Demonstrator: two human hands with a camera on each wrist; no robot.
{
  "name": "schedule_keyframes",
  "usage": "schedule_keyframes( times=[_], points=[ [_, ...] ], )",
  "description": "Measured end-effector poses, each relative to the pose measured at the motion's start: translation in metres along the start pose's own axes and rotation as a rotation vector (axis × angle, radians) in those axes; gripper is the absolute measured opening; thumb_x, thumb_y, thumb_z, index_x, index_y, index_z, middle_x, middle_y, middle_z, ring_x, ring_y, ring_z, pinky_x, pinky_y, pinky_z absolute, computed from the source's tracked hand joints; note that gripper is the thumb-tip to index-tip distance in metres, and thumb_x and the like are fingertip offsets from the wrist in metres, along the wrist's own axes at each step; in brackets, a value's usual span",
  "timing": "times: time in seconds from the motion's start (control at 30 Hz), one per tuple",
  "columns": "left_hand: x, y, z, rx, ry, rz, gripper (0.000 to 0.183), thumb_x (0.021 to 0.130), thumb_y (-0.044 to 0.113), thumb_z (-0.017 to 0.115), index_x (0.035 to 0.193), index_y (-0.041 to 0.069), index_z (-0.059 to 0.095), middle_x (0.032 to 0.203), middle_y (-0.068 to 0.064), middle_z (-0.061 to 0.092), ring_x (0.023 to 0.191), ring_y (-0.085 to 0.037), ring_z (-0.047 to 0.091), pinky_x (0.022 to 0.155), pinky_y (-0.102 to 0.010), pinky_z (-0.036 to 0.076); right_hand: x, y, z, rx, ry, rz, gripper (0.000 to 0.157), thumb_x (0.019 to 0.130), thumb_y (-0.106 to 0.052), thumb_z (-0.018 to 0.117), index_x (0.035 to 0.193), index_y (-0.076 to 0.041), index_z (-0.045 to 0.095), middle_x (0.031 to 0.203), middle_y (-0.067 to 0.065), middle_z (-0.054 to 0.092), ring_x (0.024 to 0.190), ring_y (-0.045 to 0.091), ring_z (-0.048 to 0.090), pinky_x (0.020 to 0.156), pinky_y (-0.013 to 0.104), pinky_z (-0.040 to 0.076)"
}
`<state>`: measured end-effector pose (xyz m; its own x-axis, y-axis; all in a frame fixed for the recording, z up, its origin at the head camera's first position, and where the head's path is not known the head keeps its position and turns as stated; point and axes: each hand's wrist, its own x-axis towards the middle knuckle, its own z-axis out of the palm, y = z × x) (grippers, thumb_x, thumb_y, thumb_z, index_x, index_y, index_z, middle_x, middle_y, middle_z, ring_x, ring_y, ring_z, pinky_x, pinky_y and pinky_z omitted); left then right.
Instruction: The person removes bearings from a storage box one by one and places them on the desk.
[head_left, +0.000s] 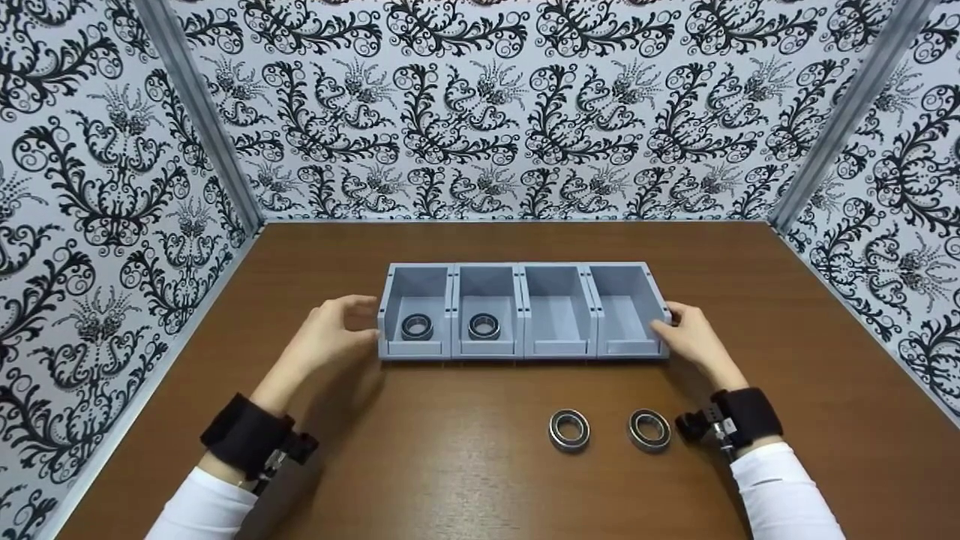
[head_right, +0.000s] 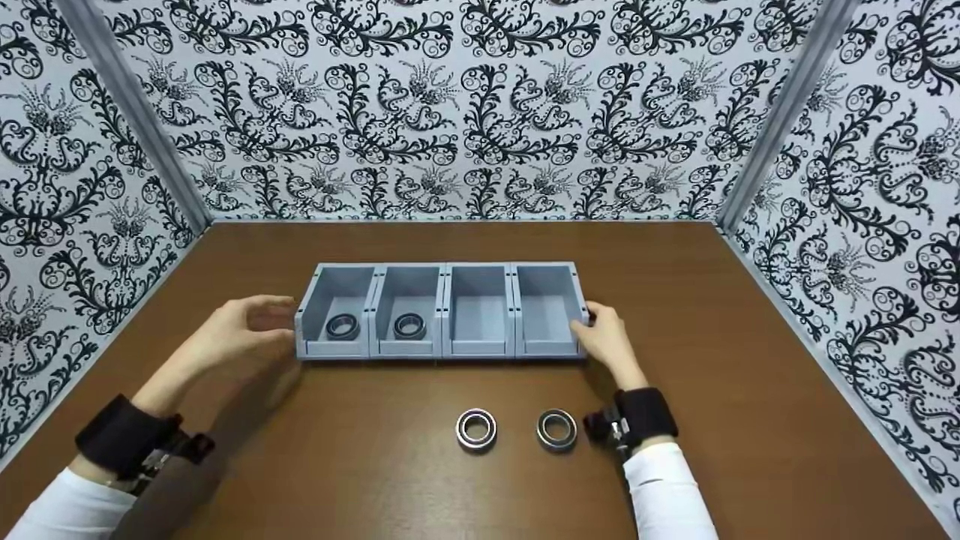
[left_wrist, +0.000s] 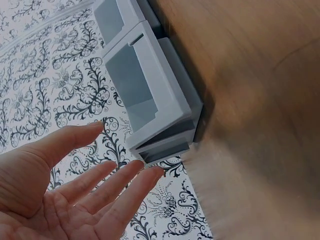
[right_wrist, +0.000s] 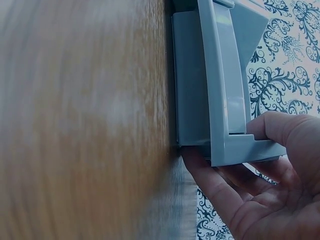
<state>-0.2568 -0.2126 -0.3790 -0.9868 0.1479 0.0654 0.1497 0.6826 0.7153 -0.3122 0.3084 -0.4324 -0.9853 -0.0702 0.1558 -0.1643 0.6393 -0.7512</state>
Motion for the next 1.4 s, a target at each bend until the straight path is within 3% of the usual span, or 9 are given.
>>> schedule_keyframes(
  times=[0.3, 0.73, 1.0, 1.23, 1.4],
  points=[
    [0.001, 0.010, -0.003, 0.074, 0.013, 0.027, 0.054, 0.087, 0.016, 0.072, 0.137, 0.000, 0.057, 0.122, -0.018, 0.071, 0.118, -0.035, 0.065, 0.104, -0.052, 0.048, 0.000, 0.000, -0.001, 0.002, -0.008, 0.004, 0.037, 0.091, -0.001, 0.055, 0.123, 0.015, 0.059, 0.110, 0.029, 0.067, 0.077, -0.001, 0.056, 0.068, 0.012, 0.047],
    [0.006, 0.027, -0.002, 0.158, 0.032, 0.063, 0.054, 0.086, 0.017, 0.076, 0.135, 0.002, 0.059, 0.123, -0.019, 0.071, 0.113, -0.035, 0.068, 0.098, -0.053, 0.052, 0.000, -0.001, -0.001, 0.007, -0.013, 0.019, 0.036, 0.092, -0.002, 0.055, 0.123, 0.016, 0.059, 0.110, 0.028, 0.067, 0.079, 0.002, 0.057, 0.068, 0.013, 0.047],
    [0.007, 0.039, 0.002, 0.238, 0.060, 0.094, 0.053, 0.085, 0.022, 0.079, 0.134, 0.008, 0.062, 0.125, -0.017, 0.070, 0.106, -0.034, 0.069, 0.089, -0.053, 0.056, 0.000, -0.001, 0.000, -0.006, -0.012, 0.017, 0.035, 0.092, -0.002, 0.055, 0.122, 0.015, 0.059, 0.109, 0.029, 0.068, 0.081, 0.003, 0.057, 0.069, 0.013, 0.047],
    [0.011, 0.049, 0.005, 0.276, 0.067, 0.138, 0.051, 0.085, 0.024, 0.079, 0.131, 0.010, 0.064, 0.121, -0.011, 0.072, 0.099, -0.029, 0.067, 0.078, -0.045, 0.056, -0.001, -0.002, 0.000, -0.011, -0.008, 0.012, 0.035, 0.092, -0.002, 0.057, 0.121, 0.017, 0.059, 0.108, 0.030, 0.067, 0.081, 0.006, 0.058, 0.067, 0.012, 0.046],
    [0.013, 0.055, 0.010, 0.284, 0.059, 0.181, 0.050, 0.085, 0.024, 0.080, 0.130, 0.010, 0.065, 0.122, -0.012, 0.071, 0.104, -0.030, 0.068, 0.083, -0.047, 0.057, 0.000, -0.003, 0.000, -0.016, -0.007, 0.008, 0.034, 0.092, -0.001, 0.057, 0.121, 0.017, 0.060, 0.107, 0.030, 0.068, 0.081, 0.007, 0.058, 0.066, 0.012, 0.046]
  ],
)
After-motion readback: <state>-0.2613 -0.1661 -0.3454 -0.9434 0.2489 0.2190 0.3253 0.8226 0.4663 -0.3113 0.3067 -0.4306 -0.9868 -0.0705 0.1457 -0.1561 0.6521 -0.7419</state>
